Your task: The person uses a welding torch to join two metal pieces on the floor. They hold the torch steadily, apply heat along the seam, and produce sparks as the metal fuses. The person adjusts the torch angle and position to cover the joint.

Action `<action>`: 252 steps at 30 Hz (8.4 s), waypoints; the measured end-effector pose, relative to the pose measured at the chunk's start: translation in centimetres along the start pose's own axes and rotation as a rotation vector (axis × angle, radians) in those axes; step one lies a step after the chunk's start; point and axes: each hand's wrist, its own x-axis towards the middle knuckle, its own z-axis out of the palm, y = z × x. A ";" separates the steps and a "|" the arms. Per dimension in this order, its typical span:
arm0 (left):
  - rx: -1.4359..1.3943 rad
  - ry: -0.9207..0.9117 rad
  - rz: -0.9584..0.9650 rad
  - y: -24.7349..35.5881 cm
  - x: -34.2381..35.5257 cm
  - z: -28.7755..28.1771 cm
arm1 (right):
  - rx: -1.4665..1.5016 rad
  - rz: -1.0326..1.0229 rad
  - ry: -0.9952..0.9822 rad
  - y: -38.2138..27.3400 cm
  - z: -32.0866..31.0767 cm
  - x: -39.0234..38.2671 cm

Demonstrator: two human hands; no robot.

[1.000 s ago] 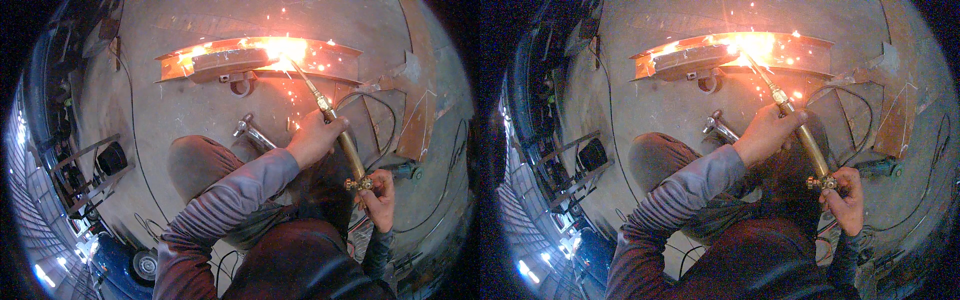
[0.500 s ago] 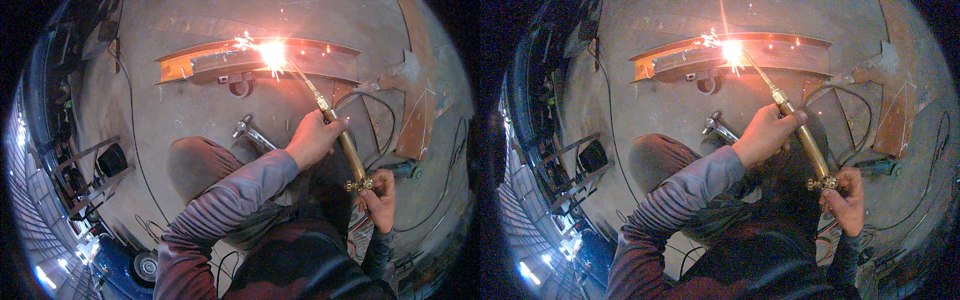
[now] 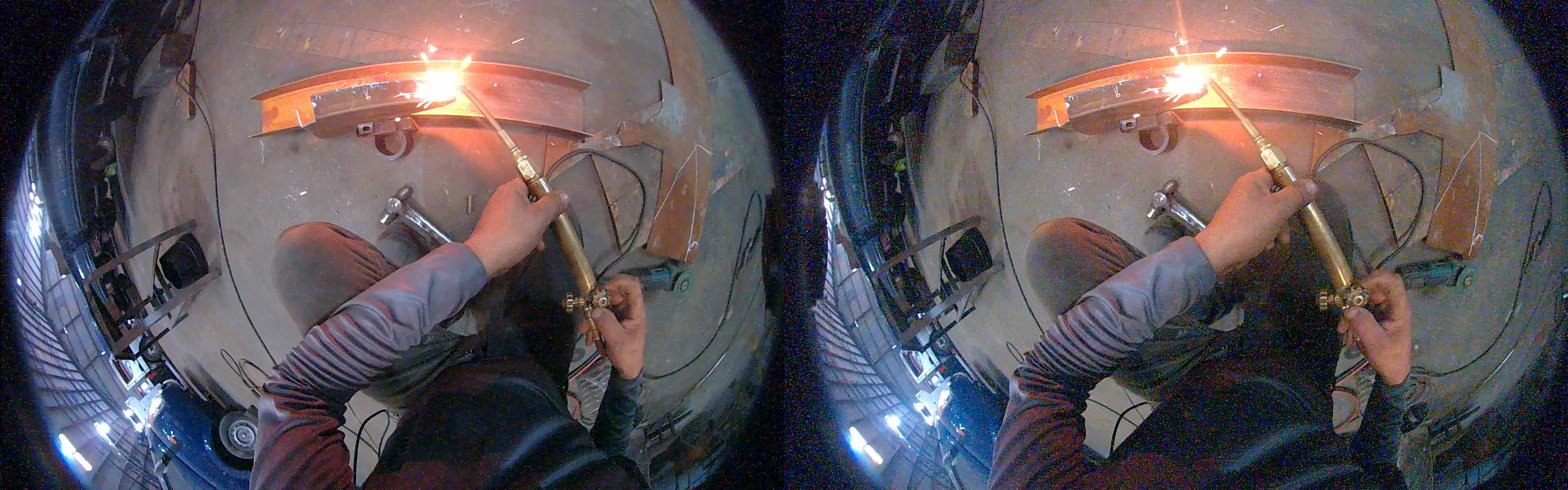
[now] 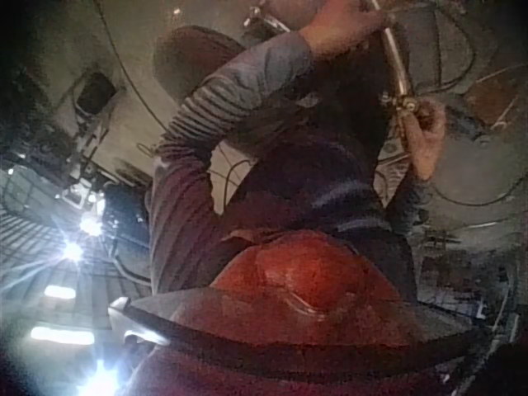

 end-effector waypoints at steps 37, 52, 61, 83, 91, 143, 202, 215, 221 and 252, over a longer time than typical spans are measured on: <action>-0.088 0.133 0.207 2.8 -5.2 1.0 | -0.167 -0.160 0.045 1.2 0.3 -1.5; -0.003 0.400 0.215 0.5 -12.8 -5.9 | -0.846 -0.320 -0.363 5.5 8.7 20.4; -0.042 0.421 0.187 -0.4 -11.8 -5.2 | -1.282 -0.390 -0.279 16.2 16.9 27.1; -0.102 0.356 0.120 0.0 -10.4 -6.1 | 0.133 -0.319 -0.192 -0.2 9.2 25.9; -0.091 0.363 0.118 0.2 -10.3 -5.9 | -0.186 -0.597 -0.097 -6.4 13.1 28.6; 0.034 0.364 0.168 0.4 -10.4 -5.4 | -1.166 -0.467 -0.353 15.8 18.0 26.9; 0.374 0.499 -0.703 -40.9 -24.2 -20.9 | 0.276 -0.298 -0.341 -3.3 1.2 -1.4; 0.507 0.444 -0.571 -48.4 -12.0 -15.2 | 0.114 -0.311 -0.206 -4.1 2.4 -2.8; 0.632 0.337 -0.603 -52.5 -9.1 -15.3 | 0.150 -0.335 -0.101 -5.3 5.3 -4.8; 0.899 0.087 -0.352 -47.5 -1.3 -23.0 | -0.118 -0.653 0.546 -10.7 11.8 -4.5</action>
